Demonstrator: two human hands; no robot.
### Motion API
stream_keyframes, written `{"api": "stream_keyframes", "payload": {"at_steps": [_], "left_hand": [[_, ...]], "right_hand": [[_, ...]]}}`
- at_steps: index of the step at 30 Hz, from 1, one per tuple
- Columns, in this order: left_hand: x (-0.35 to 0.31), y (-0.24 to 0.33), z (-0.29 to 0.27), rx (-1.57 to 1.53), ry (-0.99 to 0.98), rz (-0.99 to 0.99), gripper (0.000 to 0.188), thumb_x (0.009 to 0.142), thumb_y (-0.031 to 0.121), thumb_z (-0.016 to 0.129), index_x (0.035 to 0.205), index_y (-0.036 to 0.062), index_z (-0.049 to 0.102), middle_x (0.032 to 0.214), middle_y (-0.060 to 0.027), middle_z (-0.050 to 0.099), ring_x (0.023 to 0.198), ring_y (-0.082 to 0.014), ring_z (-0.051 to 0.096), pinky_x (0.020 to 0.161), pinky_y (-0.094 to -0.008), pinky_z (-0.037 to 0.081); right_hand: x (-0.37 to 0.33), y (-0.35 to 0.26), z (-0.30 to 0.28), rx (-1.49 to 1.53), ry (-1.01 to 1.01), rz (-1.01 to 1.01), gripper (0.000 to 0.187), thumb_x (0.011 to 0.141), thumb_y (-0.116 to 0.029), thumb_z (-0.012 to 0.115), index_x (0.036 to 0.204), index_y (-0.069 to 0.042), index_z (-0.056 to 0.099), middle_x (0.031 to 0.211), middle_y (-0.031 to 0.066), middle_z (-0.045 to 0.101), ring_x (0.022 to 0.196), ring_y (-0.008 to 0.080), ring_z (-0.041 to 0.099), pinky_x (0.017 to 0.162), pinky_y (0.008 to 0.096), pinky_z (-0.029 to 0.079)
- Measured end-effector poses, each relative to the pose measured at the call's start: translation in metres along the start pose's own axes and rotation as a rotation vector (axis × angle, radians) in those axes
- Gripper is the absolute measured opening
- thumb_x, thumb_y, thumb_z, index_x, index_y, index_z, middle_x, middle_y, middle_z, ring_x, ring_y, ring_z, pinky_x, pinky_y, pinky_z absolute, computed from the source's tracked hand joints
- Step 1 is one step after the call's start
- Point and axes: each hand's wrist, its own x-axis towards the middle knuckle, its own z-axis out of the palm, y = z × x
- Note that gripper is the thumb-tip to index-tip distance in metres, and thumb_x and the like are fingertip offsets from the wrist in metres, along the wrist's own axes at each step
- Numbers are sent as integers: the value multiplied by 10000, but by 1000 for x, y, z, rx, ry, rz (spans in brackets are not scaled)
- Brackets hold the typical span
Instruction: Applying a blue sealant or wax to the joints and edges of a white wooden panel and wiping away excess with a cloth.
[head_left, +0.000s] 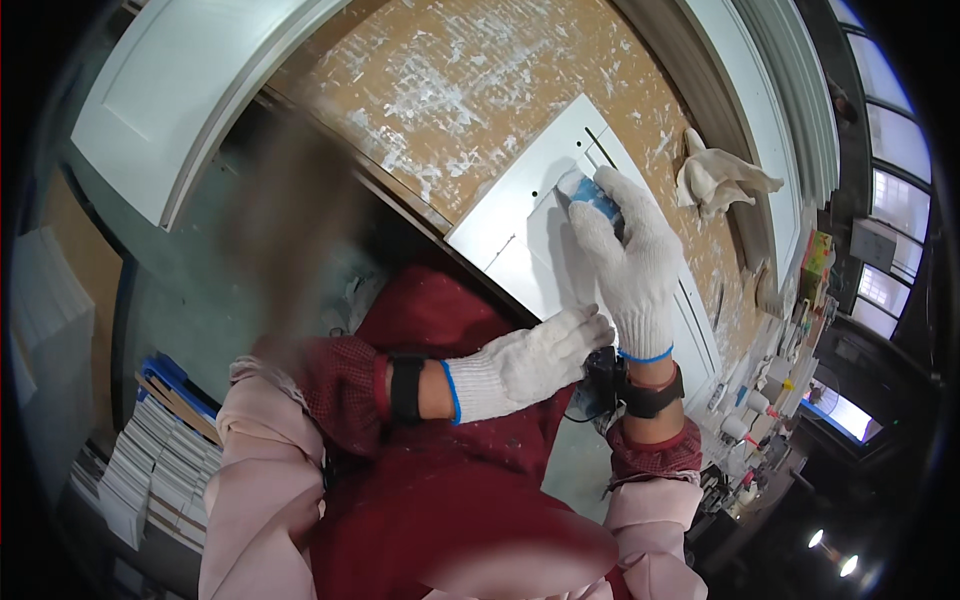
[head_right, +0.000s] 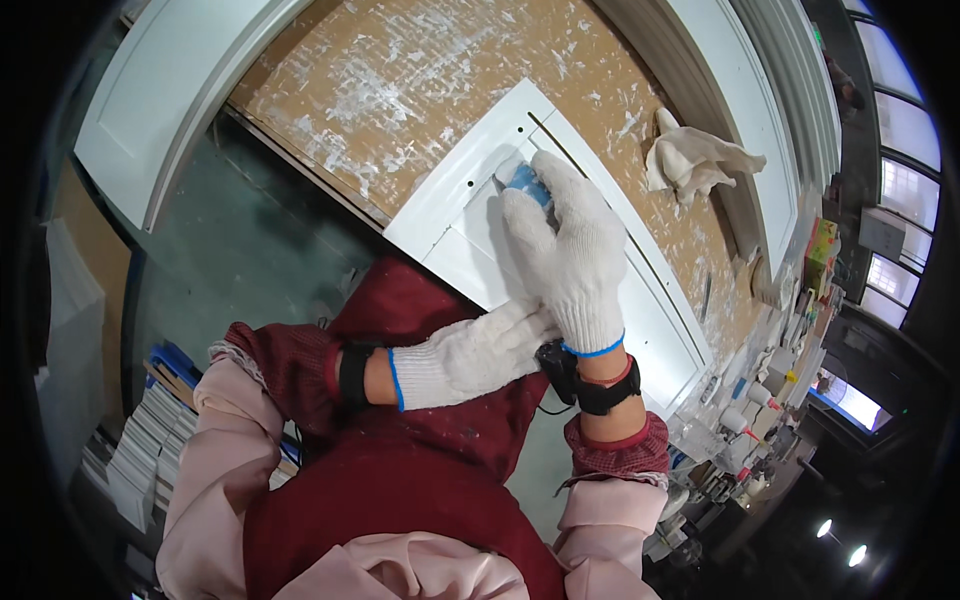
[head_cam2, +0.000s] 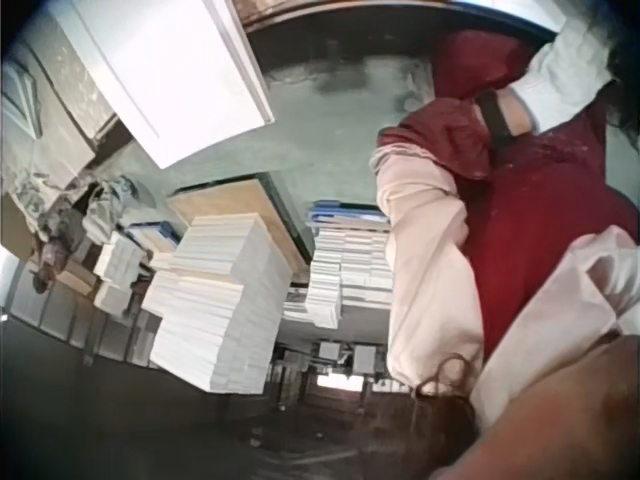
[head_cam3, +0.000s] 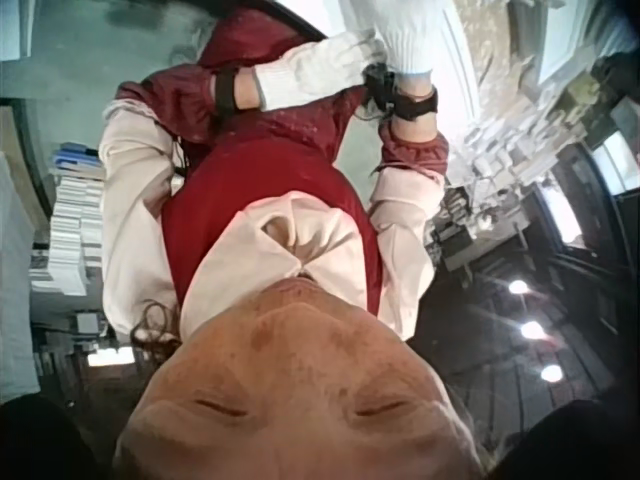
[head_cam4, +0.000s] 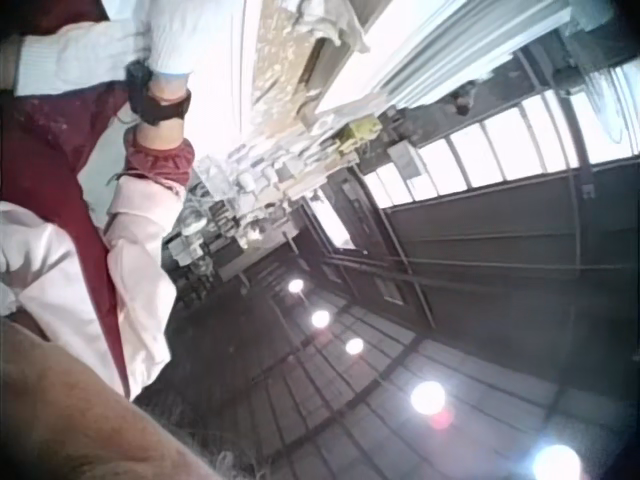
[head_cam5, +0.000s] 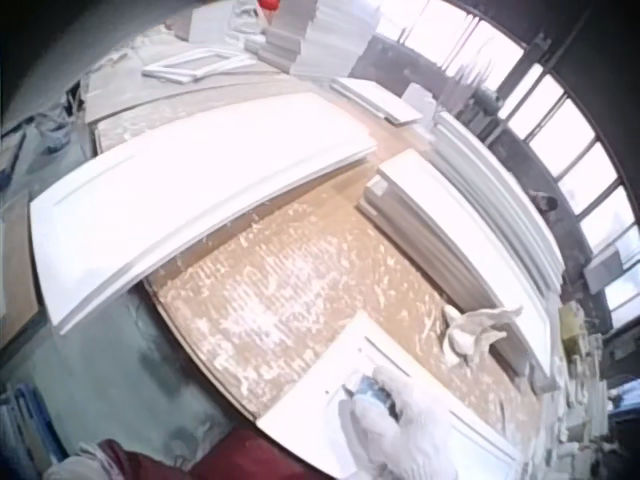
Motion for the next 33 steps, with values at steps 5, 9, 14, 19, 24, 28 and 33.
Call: {"api": "stream_keyframes", "payload": {"at_steps": [5,9,14,19,24,28,33], "left_hand": [[-2,3,3,32,-41,2,466,959,342,475,1342,110,602,1541,-95,403,1479,-287,259,1246,-504,138],[-5,1,2,-84,-33,-9,491,941,288,488,1387,92,551,1520,-108,424,1478,-280,265,1245,-473,164],[-4,1,-1,-115,-106,-18,549,932,288,496,1419,34,497,1518,-128,417,1470,-273,281,1232,-436,200],[-6,-2,-5,20,-76,-1,596,957,348,479,1454,21,455,1540,-125,393,1466,-274,285,1237,-434,179],[-3,-2,-3,52,-110,30,596,970,370,466,1453,21,456,1543,-117,391,1468,-274,278,1242,-452,159],[-4,-2,-2,-11,-88,37,566,967,363,475,1426,33,496,1539,-117,397,1463,-276,288,1232,-461,185],[-7,-1,-2,-55,-53,-21,503,948,321,494,1370,55,556,1506,-117,434,1439,-275,332,1226,-447,208]], "right_hand": [[-3,-5,0,-28,-62,44,437,861,-173,740,1231,34,637,1051,122,694,918,154,635,842,295,512],[-10,-9,2,-46,-103,18,455,866,-187,741,1248,33,629,1102,140,688,985,169,645,880,301,510],[-15,-6,3,25,-190,84,461,878,-189,732,1269,27,620,1106,136,688,991,178,646,896,305,508],[-9,-3,5,76,-36,64,442,887,-172,720,1266,34,622,1060,103,689,945,146,629,859,278,506],[-11,-4,4,38,-79,43,437,888,-168,721,1265,32,628,1041,94,695,925,127,624,838,269,511],[-13,-2,4,82,-110,44,446,884,-169,724,1267,37,624,1044,101,695,932,130,626,844,272,512],[-10,1,8,83,-9,21,411,854,-247,707,1211,-50,657,954,149,691,819,240,679,764,327,539]]}}
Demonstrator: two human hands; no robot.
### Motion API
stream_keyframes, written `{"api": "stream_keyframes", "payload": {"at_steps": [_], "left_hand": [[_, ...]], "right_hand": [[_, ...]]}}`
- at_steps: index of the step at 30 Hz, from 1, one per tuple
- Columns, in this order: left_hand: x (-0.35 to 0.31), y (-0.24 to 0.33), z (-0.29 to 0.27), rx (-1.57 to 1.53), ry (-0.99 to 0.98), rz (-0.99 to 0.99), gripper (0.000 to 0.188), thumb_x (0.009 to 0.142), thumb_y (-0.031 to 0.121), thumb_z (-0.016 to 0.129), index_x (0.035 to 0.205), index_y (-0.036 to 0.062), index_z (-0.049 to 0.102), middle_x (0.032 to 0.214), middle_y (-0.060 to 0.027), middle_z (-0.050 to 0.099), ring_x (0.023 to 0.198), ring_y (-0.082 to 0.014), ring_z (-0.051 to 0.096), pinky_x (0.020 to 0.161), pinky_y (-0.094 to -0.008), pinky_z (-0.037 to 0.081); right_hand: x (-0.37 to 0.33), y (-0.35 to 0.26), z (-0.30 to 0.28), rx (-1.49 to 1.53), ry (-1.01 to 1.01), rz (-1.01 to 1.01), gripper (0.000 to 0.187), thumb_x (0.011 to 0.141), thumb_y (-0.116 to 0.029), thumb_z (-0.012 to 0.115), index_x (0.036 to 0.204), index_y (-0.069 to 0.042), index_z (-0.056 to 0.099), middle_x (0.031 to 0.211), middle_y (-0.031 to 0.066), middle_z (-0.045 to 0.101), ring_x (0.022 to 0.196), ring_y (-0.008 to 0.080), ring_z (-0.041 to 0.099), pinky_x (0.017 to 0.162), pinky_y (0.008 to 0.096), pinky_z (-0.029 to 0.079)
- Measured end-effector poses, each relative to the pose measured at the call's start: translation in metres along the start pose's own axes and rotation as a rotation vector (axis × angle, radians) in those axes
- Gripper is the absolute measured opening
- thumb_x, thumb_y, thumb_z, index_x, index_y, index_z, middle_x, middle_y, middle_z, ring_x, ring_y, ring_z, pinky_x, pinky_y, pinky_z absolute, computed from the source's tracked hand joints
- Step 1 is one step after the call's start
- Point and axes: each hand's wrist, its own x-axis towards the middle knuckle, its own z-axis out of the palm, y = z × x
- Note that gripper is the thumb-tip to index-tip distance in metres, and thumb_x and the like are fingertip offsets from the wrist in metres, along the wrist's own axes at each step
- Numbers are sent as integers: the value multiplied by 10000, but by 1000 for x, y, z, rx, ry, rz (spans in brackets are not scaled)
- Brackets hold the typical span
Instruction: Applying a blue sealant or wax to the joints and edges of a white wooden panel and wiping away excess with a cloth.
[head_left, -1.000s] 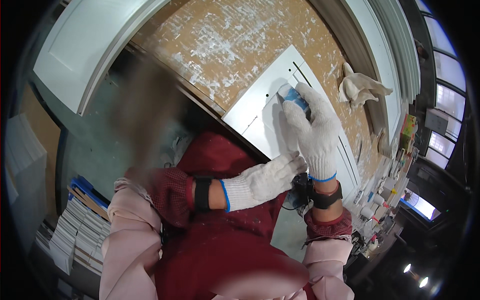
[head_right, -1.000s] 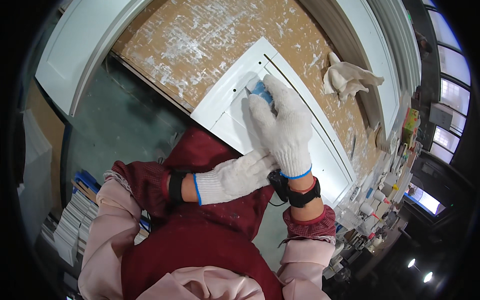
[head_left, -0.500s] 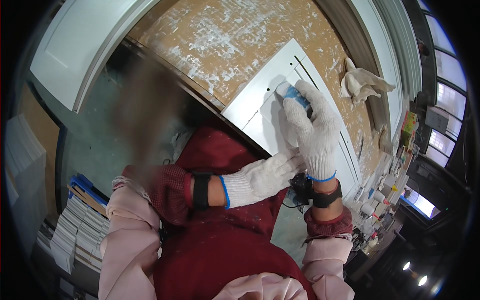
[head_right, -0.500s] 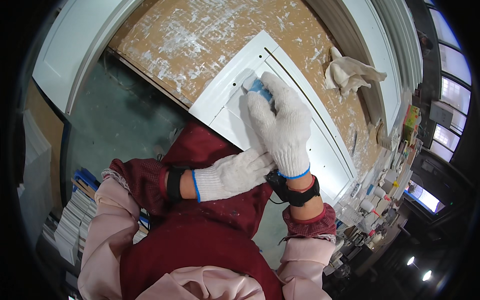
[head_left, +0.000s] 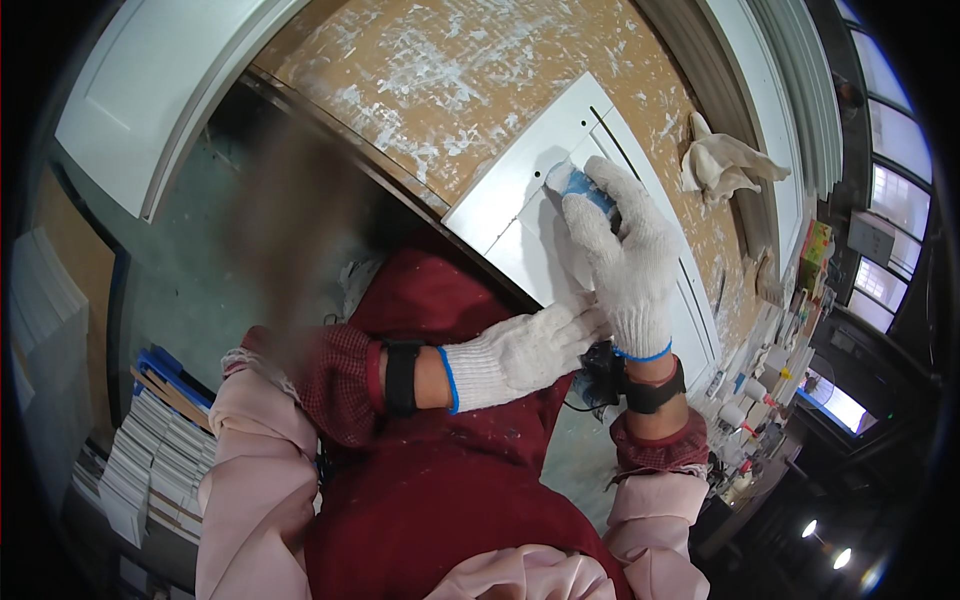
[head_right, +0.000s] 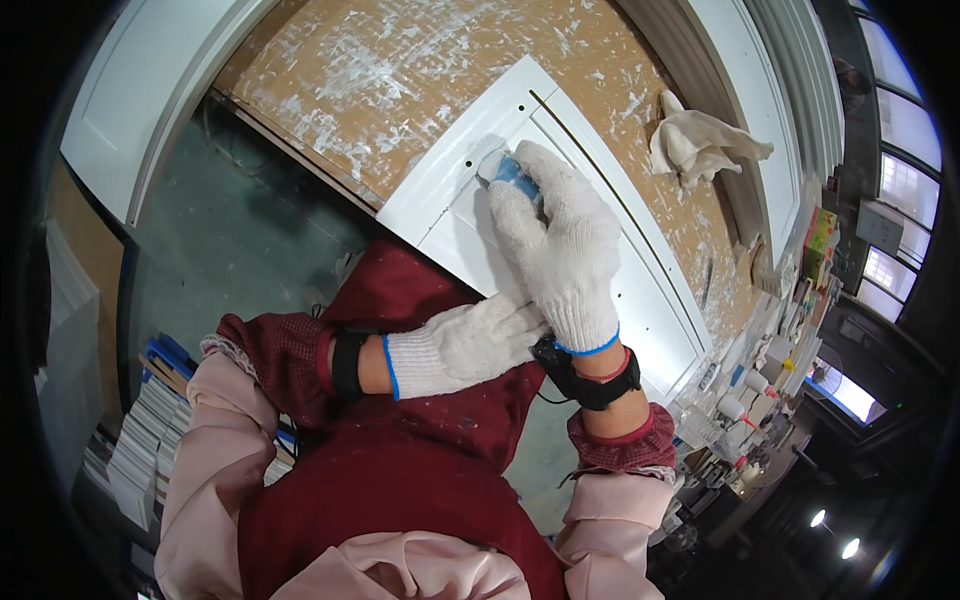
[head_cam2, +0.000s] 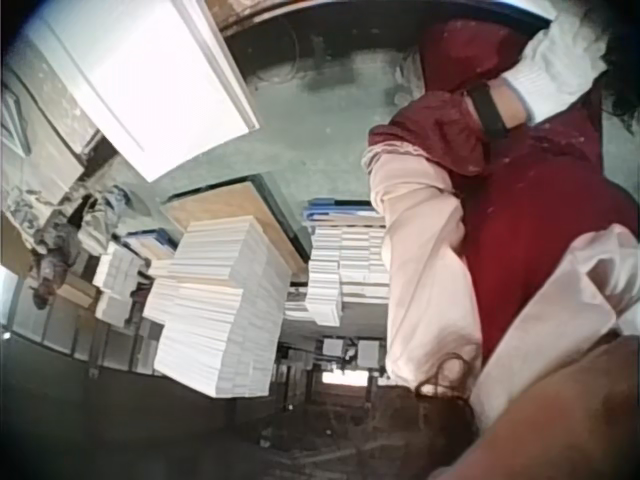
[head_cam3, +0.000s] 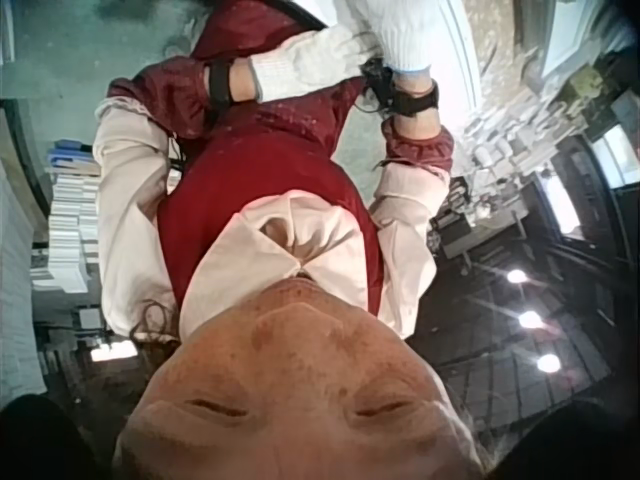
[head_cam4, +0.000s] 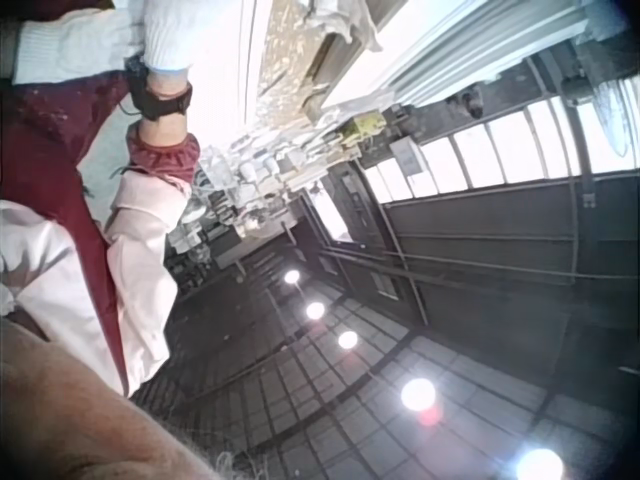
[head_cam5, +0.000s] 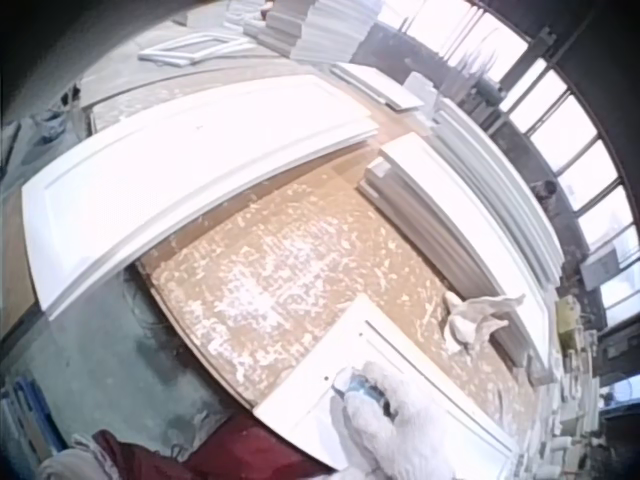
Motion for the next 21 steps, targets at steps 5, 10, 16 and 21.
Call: {"api": "stream_keyframes", "payload": {"at_steps": [5,10,16,21], "left_hand": [[1,1,5,-178,20,-36,458,917,242,506,1330,59,578,1408,-113,502,1408,-294,370,1217,-418,241],[-1,-3,5,-219,150,-12,429,901,195,509,1297,50,589,1381,-107,516,1396,-287,382,1186,-366,306],[0,-1,2,-250,89,-60,405,890,173,525,1271,66,607,1342,-88,539,1340,-271,431,1148,-343,361],[-3,-1,11,-449,114,-62,381,902,156,515,1259,69,614,1333,-82,544,1315,-268,456,1132,-339,378]], "right_hand": [[-10,-1,3,6,-49,-5,418,840,-268,708,1206,-73,660,977,161,691,837,272,689,774,355,542],[-15,-2,4,-43,-71,-47,423,835,-281,709,1204,-79,662,981,169,688,836,283,688,770,360,544],[-8,-1,6,-43,40,37,423,847,-274,713,1206,-57,663,942,161,685,817,251,683,755,337,538],[-19,-6,4,-23,-66,-25,428,835,-269,722,1211,-74,660,967,162,687,828,274,686,768,354,542]]}}
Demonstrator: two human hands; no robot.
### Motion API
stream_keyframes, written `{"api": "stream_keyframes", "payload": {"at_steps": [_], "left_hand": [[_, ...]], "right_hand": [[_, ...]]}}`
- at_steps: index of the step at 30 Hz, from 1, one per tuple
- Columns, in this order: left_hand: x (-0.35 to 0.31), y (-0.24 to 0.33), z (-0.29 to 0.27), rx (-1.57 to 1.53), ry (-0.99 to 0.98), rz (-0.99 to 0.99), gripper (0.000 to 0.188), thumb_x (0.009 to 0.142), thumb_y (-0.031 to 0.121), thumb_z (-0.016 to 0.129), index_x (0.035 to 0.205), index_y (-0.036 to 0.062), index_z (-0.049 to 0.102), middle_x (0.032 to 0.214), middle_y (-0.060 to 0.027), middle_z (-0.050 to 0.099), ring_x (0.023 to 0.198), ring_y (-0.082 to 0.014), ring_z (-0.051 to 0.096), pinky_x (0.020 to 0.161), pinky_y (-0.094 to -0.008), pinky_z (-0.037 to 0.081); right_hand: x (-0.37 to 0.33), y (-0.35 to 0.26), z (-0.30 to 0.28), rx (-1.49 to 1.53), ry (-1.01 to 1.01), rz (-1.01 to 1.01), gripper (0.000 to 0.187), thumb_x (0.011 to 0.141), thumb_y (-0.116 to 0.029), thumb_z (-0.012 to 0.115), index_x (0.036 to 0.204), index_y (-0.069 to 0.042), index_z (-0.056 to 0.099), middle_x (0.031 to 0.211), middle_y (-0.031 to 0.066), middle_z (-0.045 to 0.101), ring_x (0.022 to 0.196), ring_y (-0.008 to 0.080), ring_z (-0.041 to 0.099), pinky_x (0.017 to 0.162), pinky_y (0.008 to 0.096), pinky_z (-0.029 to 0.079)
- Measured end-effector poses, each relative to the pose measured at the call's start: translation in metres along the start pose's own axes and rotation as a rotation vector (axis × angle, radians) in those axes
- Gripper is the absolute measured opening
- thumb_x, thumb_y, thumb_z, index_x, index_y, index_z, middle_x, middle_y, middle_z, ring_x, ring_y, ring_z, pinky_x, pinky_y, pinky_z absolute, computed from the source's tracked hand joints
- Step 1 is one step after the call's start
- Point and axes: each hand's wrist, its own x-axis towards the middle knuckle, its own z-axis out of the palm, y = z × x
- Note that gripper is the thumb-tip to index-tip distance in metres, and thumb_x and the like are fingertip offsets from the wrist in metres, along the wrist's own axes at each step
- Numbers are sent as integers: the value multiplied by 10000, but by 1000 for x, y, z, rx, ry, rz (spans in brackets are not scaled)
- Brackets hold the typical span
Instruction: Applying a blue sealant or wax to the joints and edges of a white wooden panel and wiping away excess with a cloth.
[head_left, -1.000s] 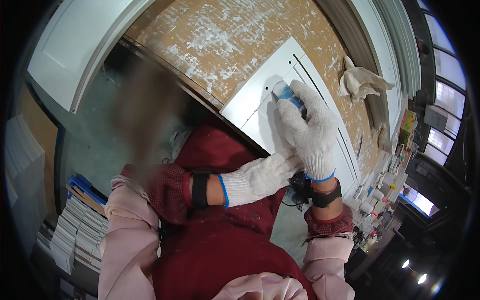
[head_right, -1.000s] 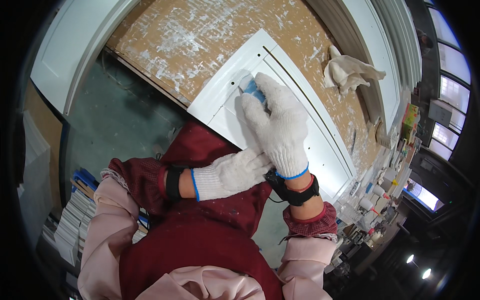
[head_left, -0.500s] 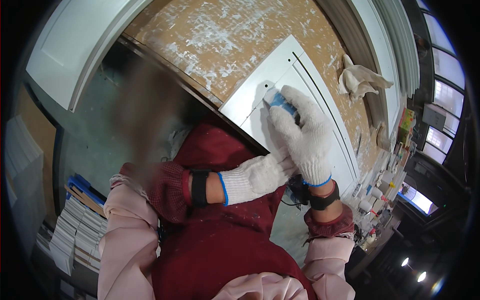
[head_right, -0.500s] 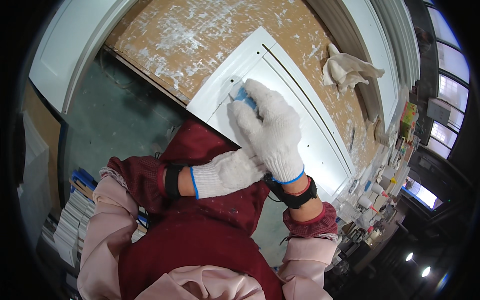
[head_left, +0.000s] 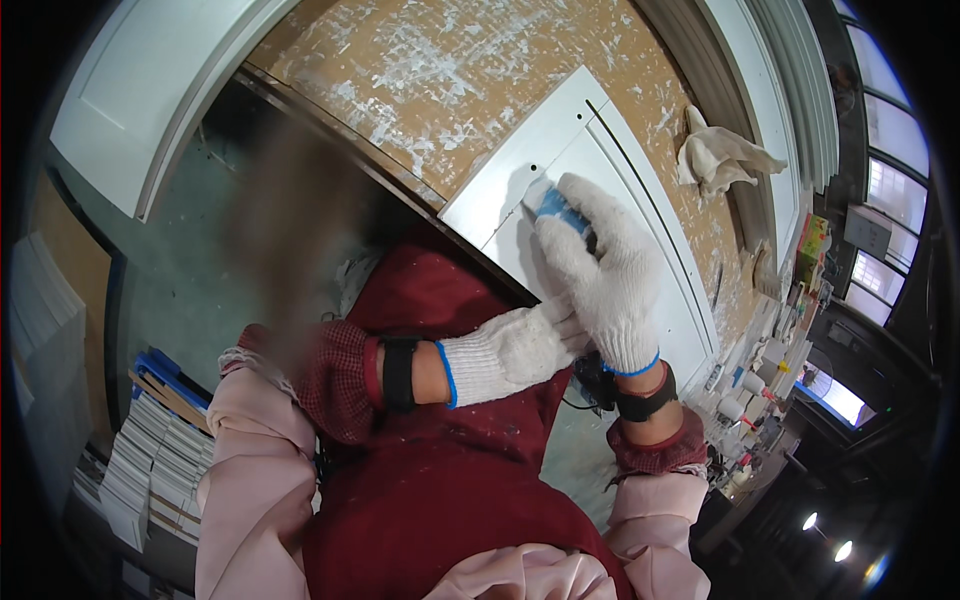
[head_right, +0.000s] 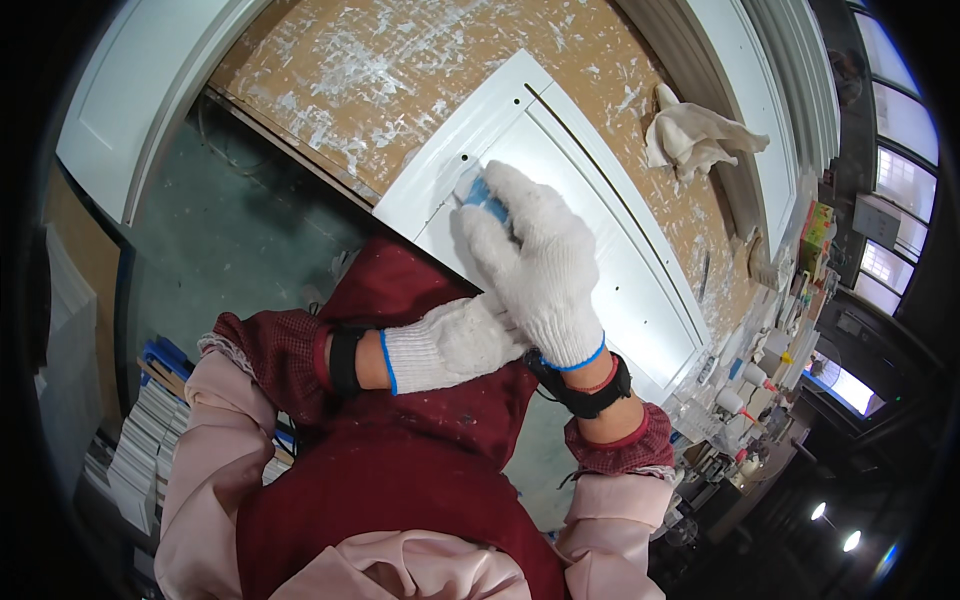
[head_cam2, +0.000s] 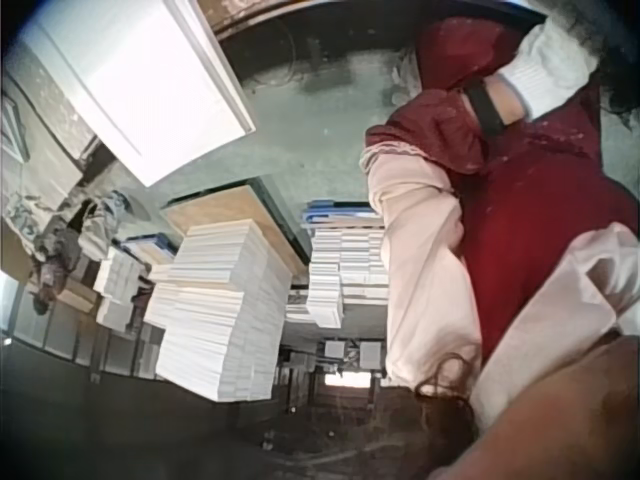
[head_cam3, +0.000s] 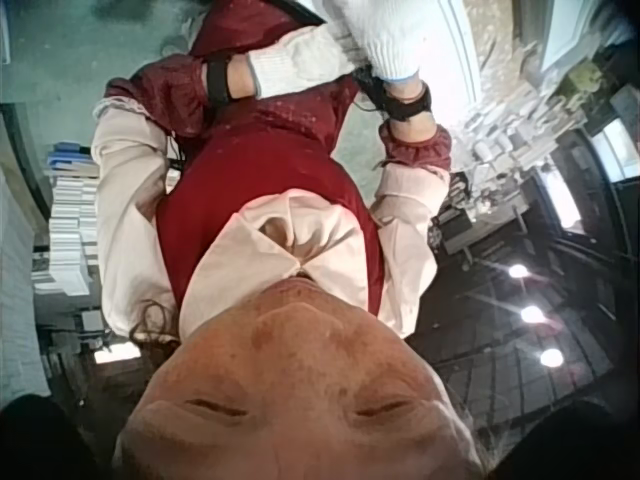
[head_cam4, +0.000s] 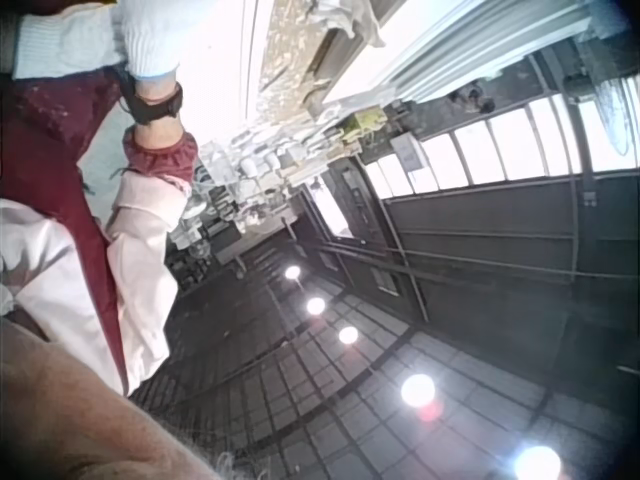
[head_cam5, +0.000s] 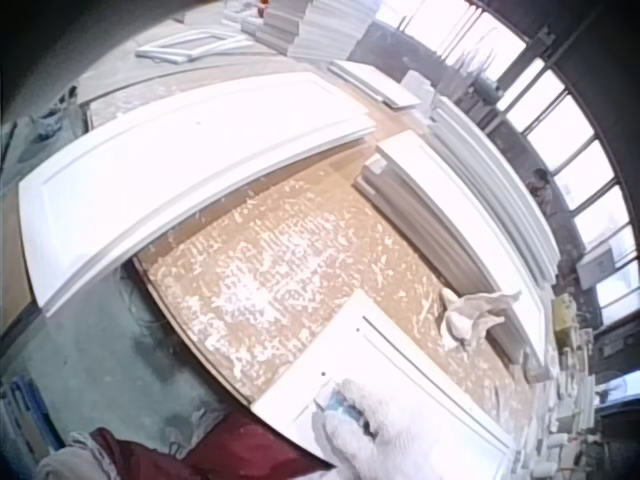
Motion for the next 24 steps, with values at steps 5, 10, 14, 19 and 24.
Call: {"api": "stream_keyframes", "payload": {"at_steps": [5,10,14,19,24], "left_hand": [[0,-2,0,13,117,53,344,915,159,514,1225,56,622,1338,-64,545,1293,-275,484,1110,-339,407],[0,1,-5,-90,-86,-60,366,933,170,506,1273,69,598,1356,-80,536,1320,-270,468,1145,-350,362],[-1,-2,-5,78,23,92,420,946,187,496,1346,70,554,1396,-100,515,1364,-268,431,1182,-368,306],[5,2,-4,466,-63,93,471,962,237,473,1398,65,525,1471,-112,466,1411,-271,374,1203,-412,264],[6,4,-8,477,-65,87,506,960,265,465,1415,50,508,1492,-115,448,1419,-276,360,1217,-435,228]], "right_hand": [[0,1,2,81,-21,65,423,832,-278,721,1208,-93,661,976,164,685,858,306,688,787,368,542],[2,0,0,2,9,50,418,838,-283,709,1207,-95,660,967,167,683,848,295,685,770,366,540],[-1,-8,-5,-32,-89,-26,417,840,-284,703,1205,-89,656,937,157,673,800,274,672,743,343,535],[17,-8,-10,117,111,141,387,846,-251,715,1173,-50,669,874,106,654,759,188,622,719,302,518],[26,-1,-11,-97,81,23,425,867,-226,723,1219,1,656,942,79,675,833,117,593,779,262,503]]}}
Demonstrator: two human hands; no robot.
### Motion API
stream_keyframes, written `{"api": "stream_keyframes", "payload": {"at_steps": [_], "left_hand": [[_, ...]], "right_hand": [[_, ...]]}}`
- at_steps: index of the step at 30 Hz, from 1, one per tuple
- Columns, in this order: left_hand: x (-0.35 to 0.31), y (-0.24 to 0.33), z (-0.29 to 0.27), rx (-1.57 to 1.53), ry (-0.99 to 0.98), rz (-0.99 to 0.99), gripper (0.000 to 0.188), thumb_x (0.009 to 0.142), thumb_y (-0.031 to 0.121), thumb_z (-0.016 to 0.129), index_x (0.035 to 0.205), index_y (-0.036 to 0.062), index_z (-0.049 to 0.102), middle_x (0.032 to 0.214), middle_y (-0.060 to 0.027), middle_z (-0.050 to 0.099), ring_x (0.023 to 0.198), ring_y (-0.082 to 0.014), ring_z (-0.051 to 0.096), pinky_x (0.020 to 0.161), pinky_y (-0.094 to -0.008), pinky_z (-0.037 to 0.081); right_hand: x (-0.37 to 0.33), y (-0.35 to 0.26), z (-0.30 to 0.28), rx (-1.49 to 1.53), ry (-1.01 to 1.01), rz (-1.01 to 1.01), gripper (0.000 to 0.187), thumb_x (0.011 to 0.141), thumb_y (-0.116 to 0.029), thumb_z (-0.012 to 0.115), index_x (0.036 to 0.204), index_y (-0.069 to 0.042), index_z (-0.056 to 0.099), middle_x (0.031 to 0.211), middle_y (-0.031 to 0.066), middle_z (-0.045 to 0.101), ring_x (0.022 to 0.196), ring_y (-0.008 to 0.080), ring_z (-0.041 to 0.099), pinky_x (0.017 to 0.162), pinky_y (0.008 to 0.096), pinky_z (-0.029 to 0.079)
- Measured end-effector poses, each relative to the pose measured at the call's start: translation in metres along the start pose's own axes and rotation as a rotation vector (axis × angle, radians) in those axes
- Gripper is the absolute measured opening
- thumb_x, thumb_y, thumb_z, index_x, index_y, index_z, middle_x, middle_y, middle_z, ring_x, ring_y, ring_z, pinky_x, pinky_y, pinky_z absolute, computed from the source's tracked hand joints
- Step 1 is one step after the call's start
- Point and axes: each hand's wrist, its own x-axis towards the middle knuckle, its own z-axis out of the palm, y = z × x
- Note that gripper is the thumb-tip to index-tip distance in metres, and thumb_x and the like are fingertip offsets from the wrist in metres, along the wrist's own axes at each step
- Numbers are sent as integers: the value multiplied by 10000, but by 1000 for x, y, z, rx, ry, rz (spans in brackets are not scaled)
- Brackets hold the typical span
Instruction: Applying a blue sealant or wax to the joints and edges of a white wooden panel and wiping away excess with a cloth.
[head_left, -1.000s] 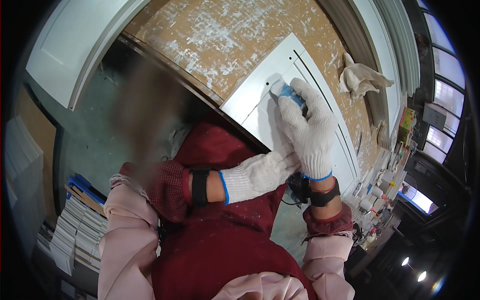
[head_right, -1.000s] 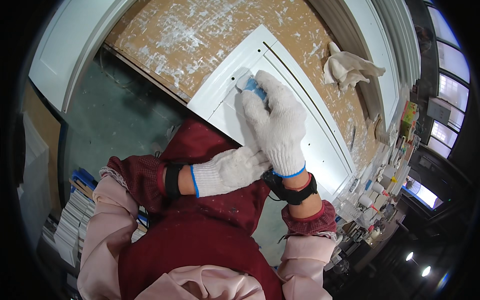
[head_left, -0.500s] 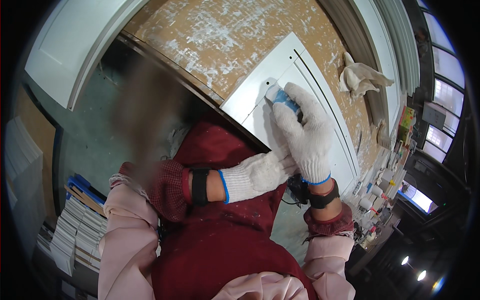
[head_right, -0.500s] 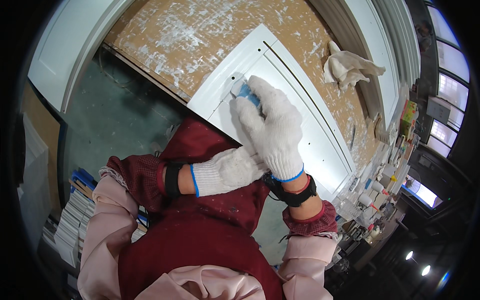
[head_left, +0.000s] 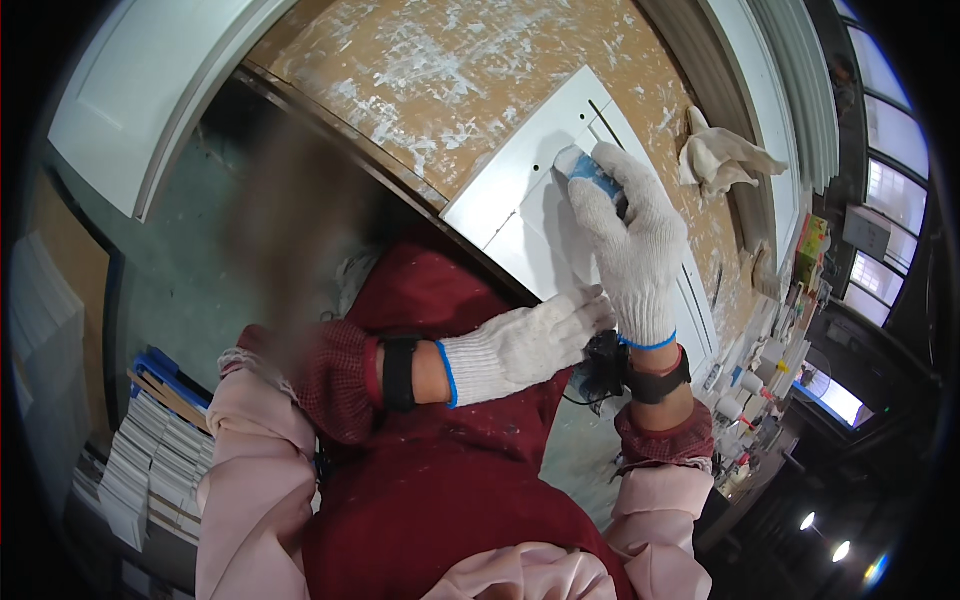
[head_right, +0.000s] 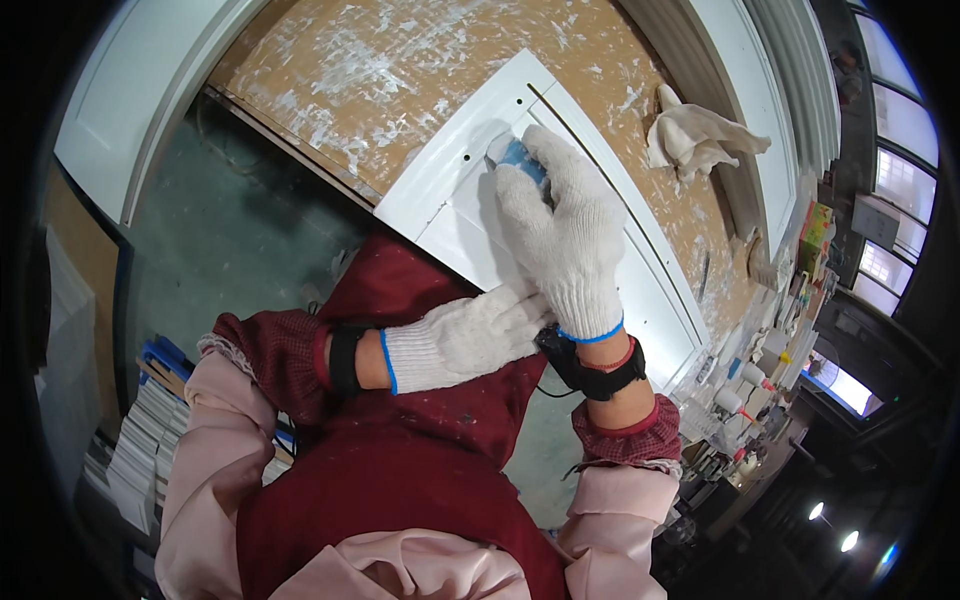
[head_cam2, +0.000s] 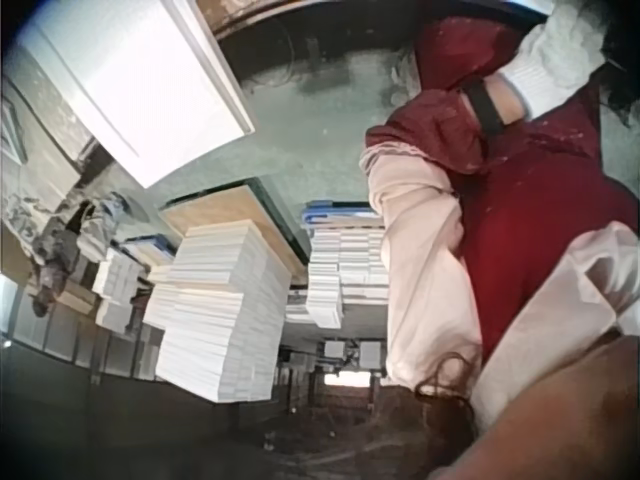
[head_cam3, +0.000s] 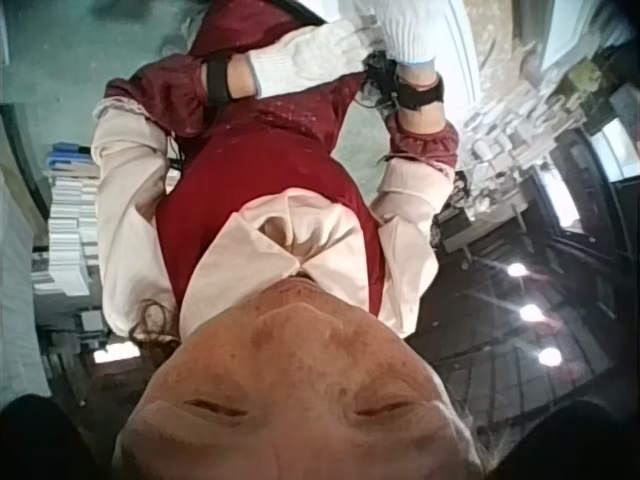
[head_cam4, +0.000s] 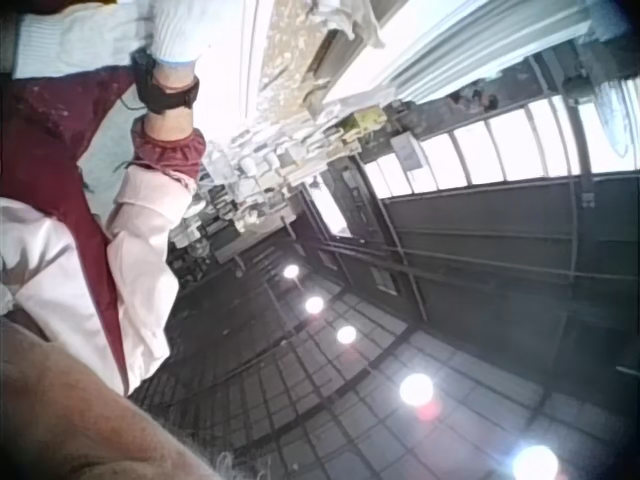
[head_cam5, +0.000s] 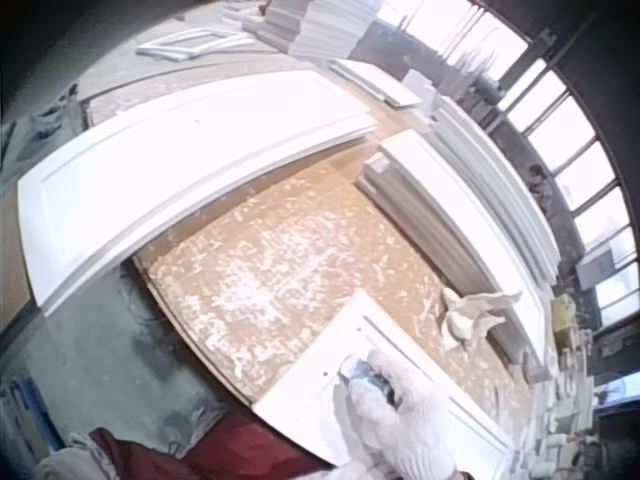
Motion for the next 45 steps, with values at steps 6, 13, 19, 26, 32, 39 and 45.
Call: {"api": "stream_keyframes", "payload": {"at_steps": [6,13,19,26,32,39,45], "left_hand": [[0,-2,0,17,-3,24,481,957,274,471,1373,47,559,1510,-109,434,1434,-268,340,1228,-431,209],[-1,-2,-1,27,80,-3,484,927,247,494,1357,37,572,1456,-121,475,1400,-278,378,1209,-431,243],[0,-3,-2,-78,78,9,473,913,214,505,1347,34,568,1373,-147,520,1344,-307,426,1170,-405,305],[-5,-3,7,-354,100,-34,407,929,164,479,1311,69,580,1399,-107,502,1349,-265,427,1186,-367,306],[-10,8,33,-982,293,-109,393,959,126,428,1334,59,528,1409,-118,480,1359,-237,422,1196,-353,293],[-16,7,31,-728,312,-159,286,940,145,515,1181,33,619,1179,-133,611,1203,-303,542,1028,-374,468],[-13,4,18,-875,379,-244,281,907,161,568,1149,31,623,1125,-152,629,1134,-310,580,979,-385,491]], "right_hand": [[-9,4,4,136,-38,44,394,846,-244,701,1181,-38,669,870,129,672,765,199,643,736,317,522],[-7,3,4,173,-69,110,431,886,-181,713,1257,22,629,1053,81,679,929,134,616,852,274,505],[-15,2,4,162,-56,44,398,846,-254,707,1184,-48,669,913,146,690,782,206,659,757,312,533],[-23,1,7,96,-110,-9,408,843,-267,701,1193,-62,665,974,156,695,824,263,682,783,337,539],[-32,-10,2,122,-111,42,421,835,-287,699,1190,-64,661,1003,168,697,847,291,693,789,359,541],[-31,-23,7,-40,-99,-51,424,816,-361,717,1137,-87,670,920,151,684,787,306,675,719,386,537],[-34,-32,7,-70,-174,-7,392,815,-215,771,1142,-17,685,887,113,698,767,134,650,726,282,535]]}}
